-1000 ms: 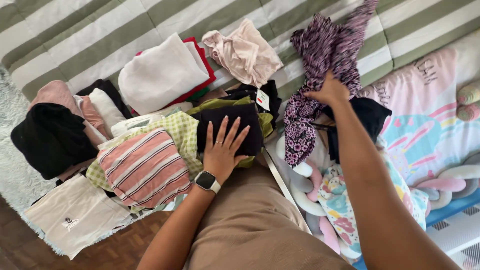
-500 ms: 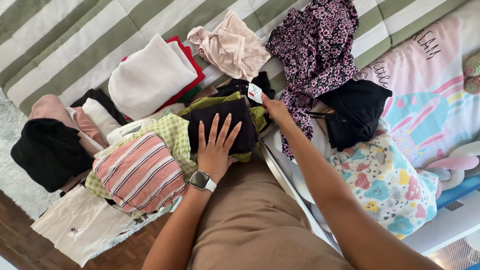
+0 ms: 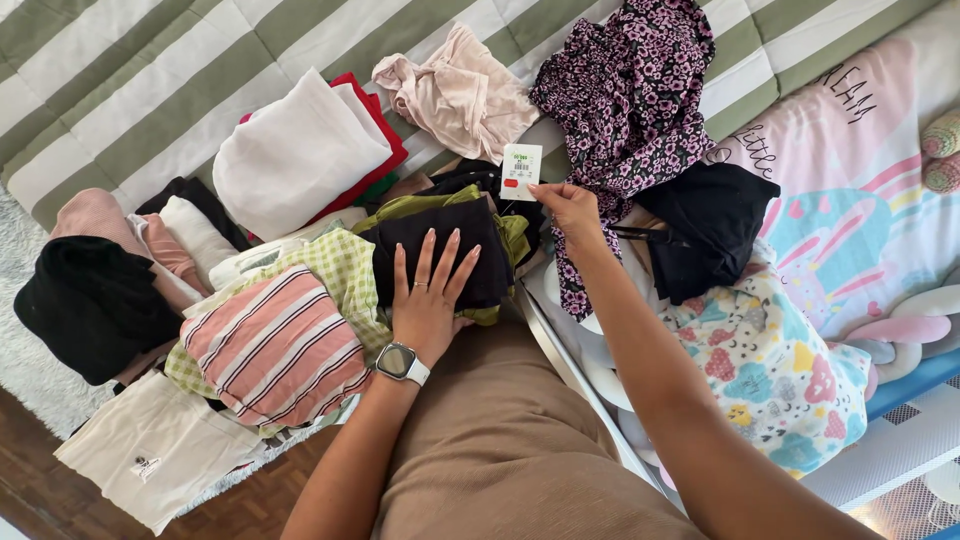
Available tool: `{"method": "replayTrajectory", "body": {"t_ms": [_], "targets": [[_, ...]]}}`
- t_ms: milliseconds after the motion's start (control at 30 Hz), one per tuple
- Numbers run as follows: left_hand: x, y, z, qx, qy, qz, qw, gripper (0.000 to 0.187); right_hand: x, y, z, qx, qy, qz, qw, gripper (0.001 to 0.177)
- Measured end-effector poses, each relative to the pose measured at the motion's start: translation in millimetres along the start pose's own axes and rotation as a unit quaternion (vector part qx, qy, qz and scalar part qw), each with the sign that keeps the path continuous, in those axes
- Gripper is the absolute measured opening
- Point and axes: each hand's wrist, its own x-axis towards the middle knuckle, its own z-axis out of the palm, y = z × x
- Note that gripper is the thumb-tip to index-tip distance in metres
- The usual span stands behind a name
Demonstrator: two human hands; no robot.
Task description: The person folds multiple clothing items, including a lime green top, a green fabric piece, a pink tank top, a red garment, a white onesie, and pink striped shorts, then stacks them on a bed.
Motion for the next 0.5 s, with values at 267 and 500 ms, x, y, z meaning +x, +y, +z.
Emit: {"method": "replayTrajectory", "body": {"t_ms": [267,500], "targets": [[0,-1,2,-0.002,-0.005,-0.004,1.000,0.134,-8,-13,2,0.019,0.000,0.008,1.000,0.023],[-1,0,3,-0.003,-0.005,-0.004,1.000,0.134,-12,-23,2,0.021,-0.016,0.000,1.000,0.023]]}}
